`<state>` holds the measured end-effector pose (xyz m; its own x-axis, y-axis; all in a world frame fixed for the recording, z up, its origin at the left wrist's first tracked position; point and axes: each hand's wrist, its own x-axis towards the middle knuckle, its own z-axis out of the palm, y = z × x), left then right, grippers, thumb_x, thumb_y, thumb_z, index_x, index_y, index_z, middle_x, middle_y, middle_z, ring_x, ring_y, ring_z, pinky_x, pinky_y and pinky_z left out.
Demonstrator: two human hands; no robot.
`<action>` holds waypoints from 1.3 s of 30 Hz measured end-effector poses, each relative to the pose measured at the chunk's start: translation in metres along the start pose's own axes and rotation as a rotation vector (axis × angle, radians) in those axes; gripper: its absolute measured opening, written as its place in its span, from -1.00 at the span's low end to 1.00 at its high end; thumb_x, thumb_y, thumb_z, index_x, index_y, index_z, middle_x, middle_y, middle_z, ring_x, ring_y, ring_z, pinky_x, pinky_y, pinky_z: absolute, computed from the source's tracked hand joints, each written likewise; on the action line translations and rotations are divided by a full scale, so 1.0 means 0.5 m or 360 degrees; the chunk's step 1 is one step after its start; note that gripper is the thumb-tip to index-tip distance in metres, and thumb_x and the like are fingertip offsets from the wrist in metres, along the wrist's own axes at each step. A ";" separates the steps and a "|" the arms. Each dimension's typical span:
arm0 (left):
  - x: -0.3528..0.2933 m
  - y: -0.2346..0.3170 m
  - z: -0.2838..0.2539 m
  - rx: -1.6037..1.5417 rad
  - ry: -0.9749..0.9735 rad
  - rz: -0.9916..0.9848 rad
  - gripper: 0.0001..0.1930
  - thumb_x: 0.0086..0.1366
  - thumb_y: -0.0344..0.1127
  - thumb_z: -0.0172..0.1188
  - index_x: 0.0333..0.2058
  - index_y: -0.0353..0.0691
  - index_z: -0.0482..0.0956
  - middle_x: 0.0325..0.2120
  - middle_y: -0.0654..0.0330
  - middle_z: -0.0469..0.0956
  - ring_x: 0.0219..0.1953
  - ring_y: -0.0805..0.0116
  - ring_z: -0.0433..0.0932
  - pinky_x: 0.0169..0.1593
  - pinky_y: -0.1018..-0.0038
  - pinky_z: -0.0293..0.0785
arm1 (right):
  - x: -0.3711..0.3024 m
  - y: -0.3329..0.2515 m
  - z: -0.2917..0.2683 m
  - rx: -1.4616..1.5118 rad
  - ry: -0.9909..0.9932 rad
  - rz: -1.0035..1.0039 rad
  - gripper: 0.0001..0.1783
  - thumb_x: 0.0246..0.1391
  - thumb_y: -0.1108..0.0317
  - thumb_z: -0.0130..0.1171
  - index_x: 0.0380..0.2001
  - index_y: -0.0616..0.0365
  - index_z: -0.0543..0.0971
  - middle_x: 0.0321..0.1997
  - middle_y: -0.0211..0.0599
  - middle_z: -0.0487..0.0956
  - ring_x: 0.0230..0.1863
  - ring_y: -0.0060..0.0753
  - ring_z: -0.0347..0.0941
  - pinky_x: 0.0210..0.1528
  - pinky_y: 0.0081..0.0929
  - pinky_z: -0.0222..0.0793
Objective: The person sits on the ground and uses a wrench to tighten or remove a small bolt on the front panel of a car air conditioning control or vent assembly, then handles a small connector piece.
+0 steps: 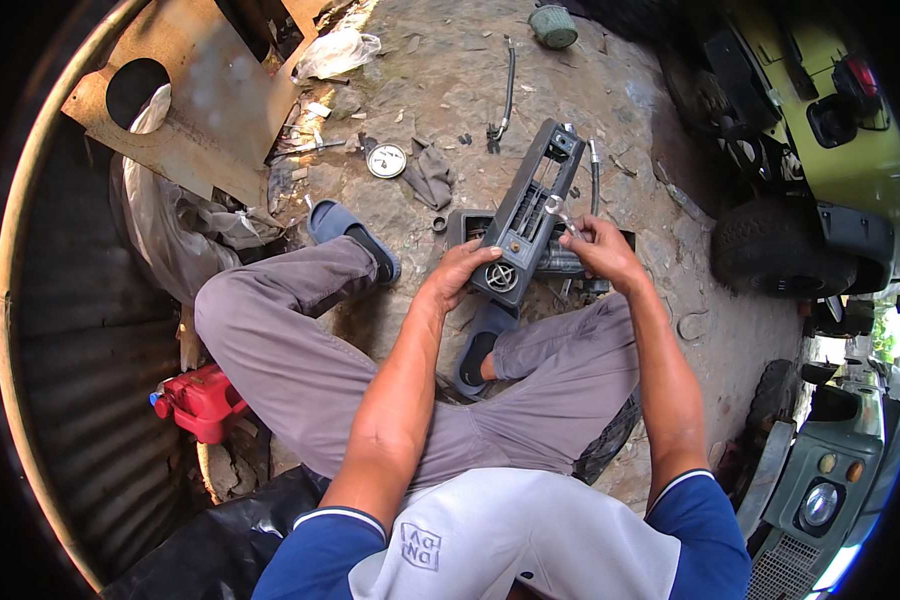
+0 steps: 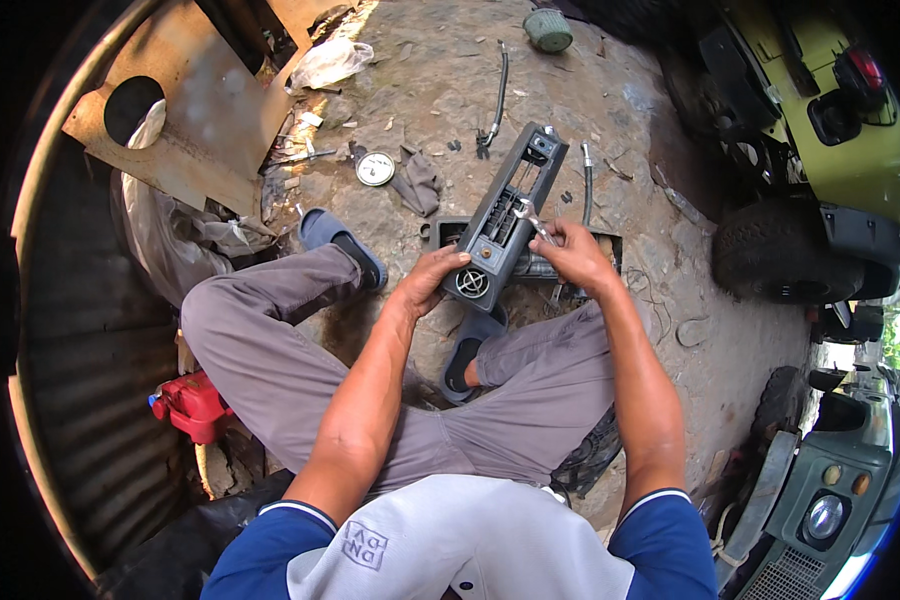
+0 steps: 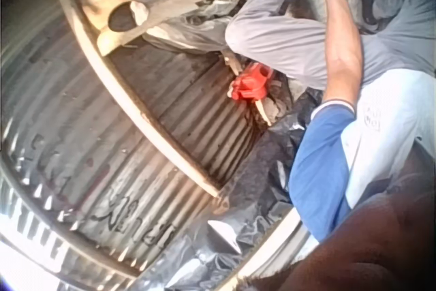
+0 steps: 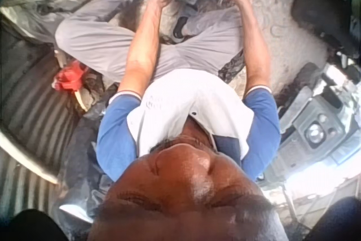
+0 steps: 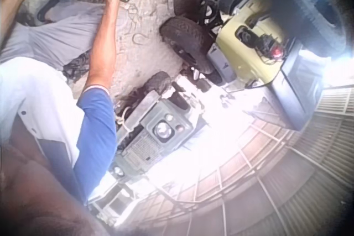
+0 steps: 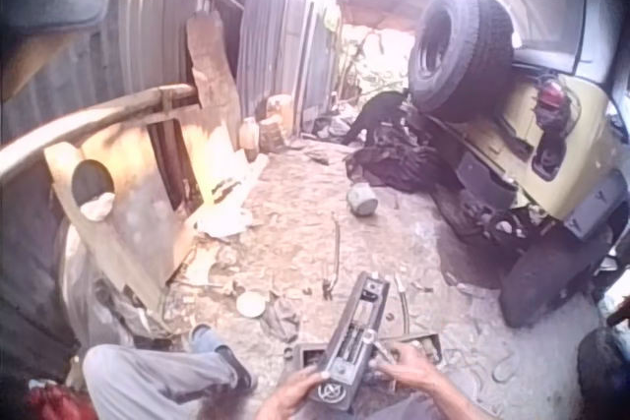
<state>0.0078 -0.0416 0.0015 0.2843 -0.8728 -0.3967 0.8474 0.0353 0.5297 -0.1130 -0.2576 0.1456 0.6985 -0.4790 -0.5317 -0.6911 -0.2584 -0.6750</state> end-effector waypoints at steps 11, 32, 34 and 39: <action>-0.006 0.003 0.000 0.0009 -0.0015 -0.0015 -0.61 0.33 -0.27 0.29 0.07 -0.30 0.55 -0.11 0.20 0.66 -0.12 0.44 0.66 -0.01 0.49 0.61 | 0.000 0.010 0.170 -0.0565 0.0400 -0.0691 -0.69 0.08 0.24 0.32 -0.16 0.20 0.69 -0.19 -0.06 0.62 -0.12 0.10 0.59 -0.06 -0.14 0.47; 0.001 -0.001 -0.007 0.0012 -0.0002 0.0005 -0.62 0.33 -0.29 0.29 0.06 -0.31 0.54 -0.13 0.21 0.66 -0.14 0.45 0.67 -0.01 0.48 0.63 | 0.013 0.007 0.161 -0.0703 0.0361 -0.0955 -0.81 0.10 0.35 0.27 -0.25 0.21 0.63 -0.24 -0.11 0.55 -0.18 0.12 0.55 -0.15 -0.08 0.46; 0.004 -0.002 -0.011 0.0013 0.0000 0.0010 -0.62 0.33 -0.29 0.29 0.06 -0.32 0.54 -0.13 0.21 0.66 -0.14 0.45 0.67 -0.02 0.48 0.63 | 0.010 0.005 0.157 -0.0629 0.0363 -0.0938 -0.78 0.10 0.33 0.29 -0.22 0.21 0.64 -0.21 -0.09 0.56 -0.16 0.10 0.56 -0.11 -0.10 0.46; 0.005 -0.006 -0.009 -0.0004 0.0029 0.0022 -0.61 0.28 -0.22 0.35 0.01 -0.31 0.59 -0.20 0.23 0.68 -0.22 0.51 0.67 -0.11 0.53 0.62 | 0.003 -0.001 0.152 -0.0646 0.0420 -0.0699 -0.70 0.11 0.22 0.33 -0.22 0.25 0.66 -0.18 -0.05 0.57 -0.13 0.09 0.57 -0.09 -0.14 0.46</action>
<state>0.0078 -0.0414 -0.0047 0.3040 -0.8632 -0.4031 0.8445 0.0484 0.5333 -0.0977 -0.1945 0.1066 0.8983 -0.4334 -0.0721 -0.4034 -0.7484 -0.5264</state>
